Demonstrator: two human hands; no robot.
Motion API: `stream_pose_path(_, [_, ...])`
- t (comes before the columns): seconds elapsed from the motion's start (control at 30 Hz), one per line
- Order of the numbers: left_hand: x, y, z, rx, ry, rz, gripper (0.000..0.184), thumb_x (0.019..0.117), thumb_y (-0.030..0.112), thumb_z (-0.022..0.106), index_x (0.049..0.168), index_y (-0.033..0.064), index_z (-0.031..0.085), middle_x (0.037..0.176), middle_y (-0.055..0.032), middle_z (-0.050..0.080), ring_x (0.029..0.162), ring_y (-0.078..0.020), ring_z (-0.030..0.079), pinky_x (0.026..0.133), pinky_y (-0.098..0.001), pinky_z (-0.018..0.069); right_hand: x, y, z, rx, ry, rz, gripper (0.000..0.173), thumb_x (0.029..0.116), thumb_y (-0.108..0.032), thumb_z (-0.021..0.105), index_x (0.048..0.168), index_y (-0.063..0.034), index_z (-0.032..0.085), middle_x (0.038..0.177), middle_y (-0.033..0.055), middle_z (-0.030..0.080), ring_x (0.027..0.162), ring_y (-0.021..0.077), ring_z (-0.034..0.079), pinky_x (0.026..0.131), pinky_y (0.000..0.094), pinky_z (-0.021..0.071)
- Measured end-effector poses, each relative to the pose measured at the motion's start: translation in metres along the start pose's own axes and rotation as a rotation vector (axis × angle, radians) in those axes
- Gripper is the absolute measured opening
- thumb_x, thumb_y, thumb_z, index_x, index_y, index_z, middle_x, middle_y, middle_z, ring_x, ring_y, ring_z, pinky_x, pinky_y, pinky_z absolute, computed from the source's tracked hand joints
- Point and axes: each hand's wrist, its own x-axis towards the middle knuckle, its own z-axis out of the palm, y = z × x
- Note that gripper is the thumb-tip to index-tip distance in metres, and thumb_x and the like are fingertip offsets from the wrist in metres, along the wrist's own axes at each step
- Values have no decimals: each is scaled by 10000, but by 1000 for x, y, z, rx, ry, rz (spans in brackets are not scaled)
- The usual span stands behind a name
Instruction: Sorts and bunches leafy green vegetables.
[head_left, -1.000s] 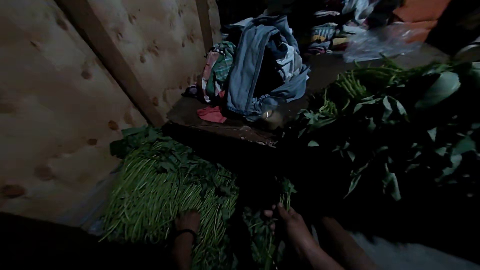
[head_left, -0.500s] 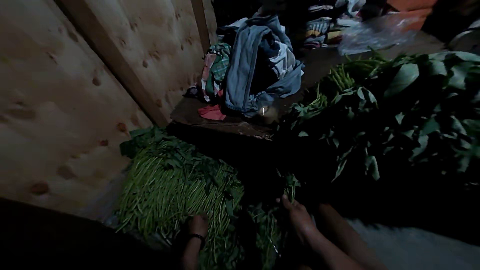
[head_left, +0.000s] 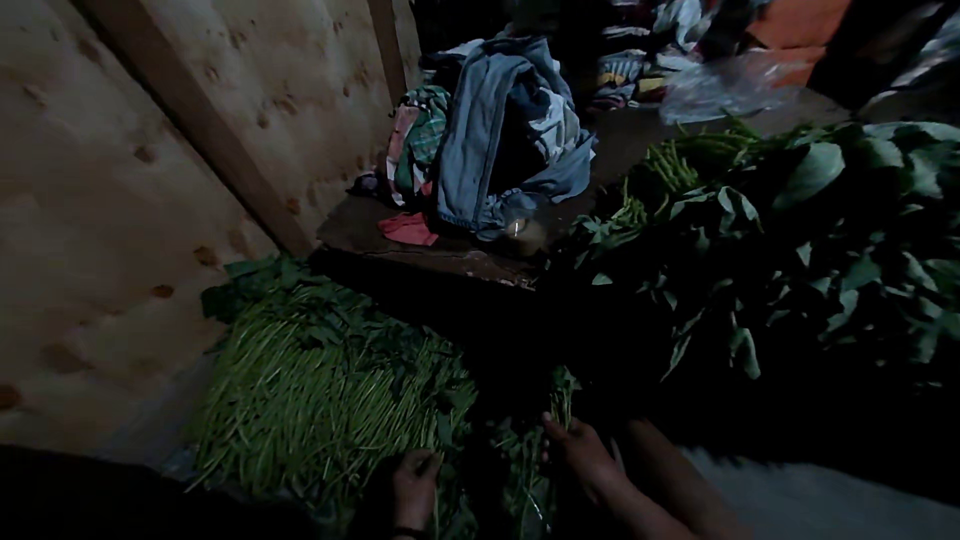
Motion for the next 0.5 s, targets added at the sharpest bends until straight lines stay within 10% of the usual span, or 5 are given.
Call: stream_pose_path(0.5, [-109,29,25,-221,-373,382,223,941,37,674,1103,-117,680,992,-209,724,907,-211,715,873,-353,583,-3,6,1,-200,-204,103,339,1120,-279,423,1316,-28,541,1064,87,701,921,203,718,770,384,614])
